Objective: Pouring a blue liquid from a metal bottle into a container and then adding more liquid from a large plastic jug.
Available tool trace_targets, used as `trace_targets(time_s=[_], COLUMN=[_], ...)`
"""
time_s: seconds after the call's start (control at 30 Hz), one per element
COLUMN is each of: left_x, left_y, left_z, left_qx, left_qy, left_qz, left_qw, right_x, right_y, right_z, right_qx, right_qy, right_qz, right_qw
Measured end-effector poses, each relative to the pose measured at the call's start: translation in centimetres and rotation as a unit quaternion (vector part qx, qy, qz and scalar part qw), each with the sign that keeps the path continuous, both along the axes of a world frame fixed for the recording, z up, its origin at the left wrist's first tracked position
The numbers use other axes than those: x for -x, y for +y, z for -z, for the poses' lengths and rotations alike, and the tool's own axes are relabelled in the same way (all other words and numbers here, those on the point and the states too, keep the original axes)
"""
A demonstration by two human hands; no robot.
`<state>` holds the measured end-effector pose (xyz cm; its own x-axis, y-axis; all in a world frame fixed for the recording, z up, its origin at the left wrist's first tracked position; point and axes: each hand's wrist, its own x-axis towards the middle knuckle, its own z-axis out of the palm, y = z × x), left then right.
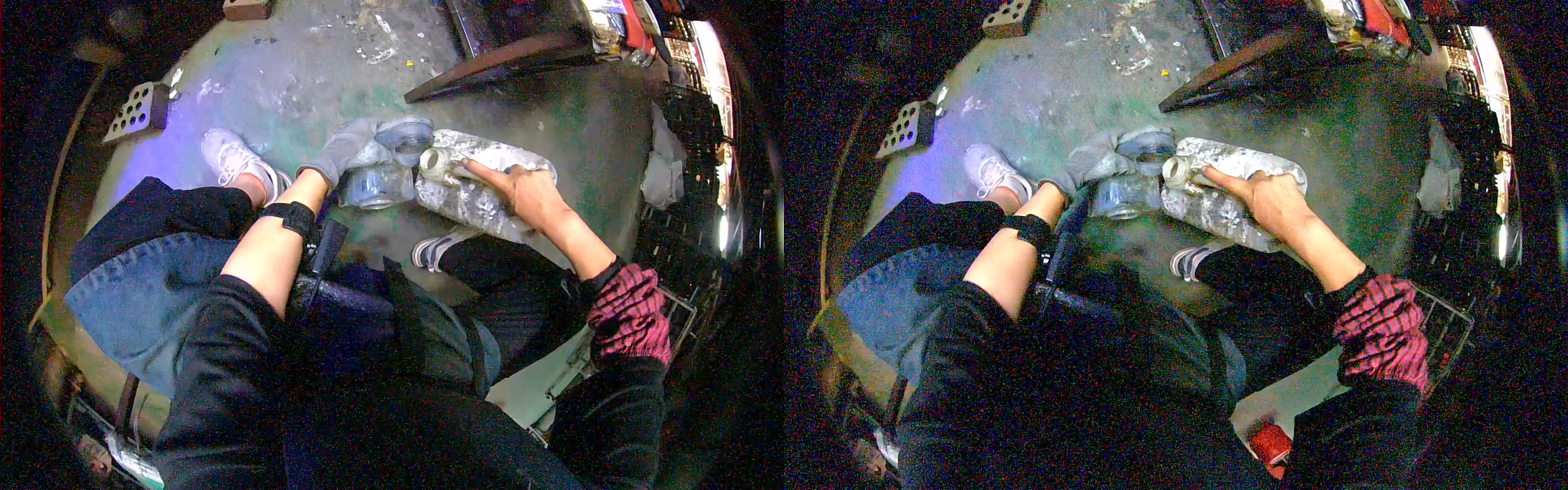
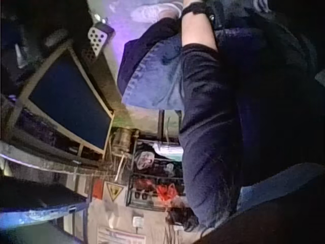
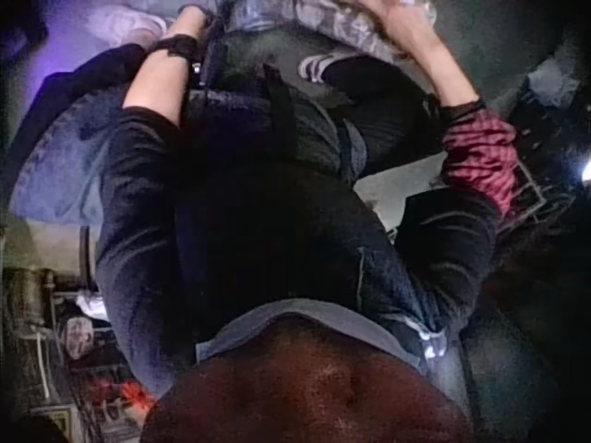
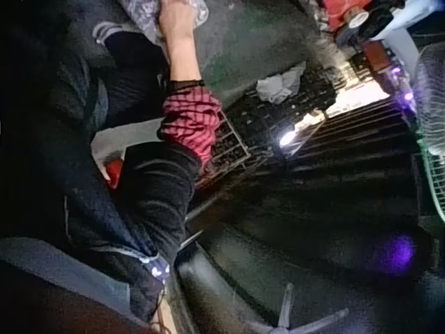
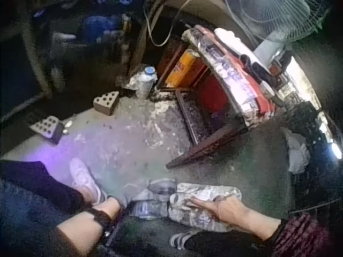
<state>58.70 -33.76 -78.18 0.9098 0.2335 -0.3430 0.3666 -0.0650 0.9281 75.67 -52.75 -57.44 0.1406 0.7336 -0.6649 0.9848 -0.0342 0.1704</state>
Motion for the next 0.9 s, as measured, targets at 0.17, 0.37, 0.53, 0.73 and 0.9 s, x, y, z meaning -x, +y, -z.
trace_targets(time_s=[0.17,0.37,0.53,0.73,0.9], left_x=[-0.1,-2.0,-2.8,-0.8,-1.1], left_y=[-0.4,-0.5,0.4,0.8,1.3], left_z=[-2.0,-6.5,-8.1,-5.4,-5.6], left_qx=[0.17,0.256,0.169,0.096,0.1], left_qy=[-0.104,-0.186,-0.058,-0.022,-0.008], left_qz=[-0.013,-0.065,-0.057,-0.11,-0.088], left_qw=[0.98,0.946,0.982,0.989,0.991], right_x=[-2.6,-5.3,-6.4,-7.1,-6.6], right_y=[-2.6,-8.1,-10.5,-11.3,-10.7], right_z=[-1.9,-2.4,-2.4,-3.1,-3.2], right_qx=[-0.096,-0.211,-0.253,-0.236,-0.224], right_qy=[-0.002,0.001,0.008,0.012,0.003], right_qz=[0.047,0.126,0.152,0.155,0.169], right_qw=[0.994,0.969,0.955,0.959,0.96])
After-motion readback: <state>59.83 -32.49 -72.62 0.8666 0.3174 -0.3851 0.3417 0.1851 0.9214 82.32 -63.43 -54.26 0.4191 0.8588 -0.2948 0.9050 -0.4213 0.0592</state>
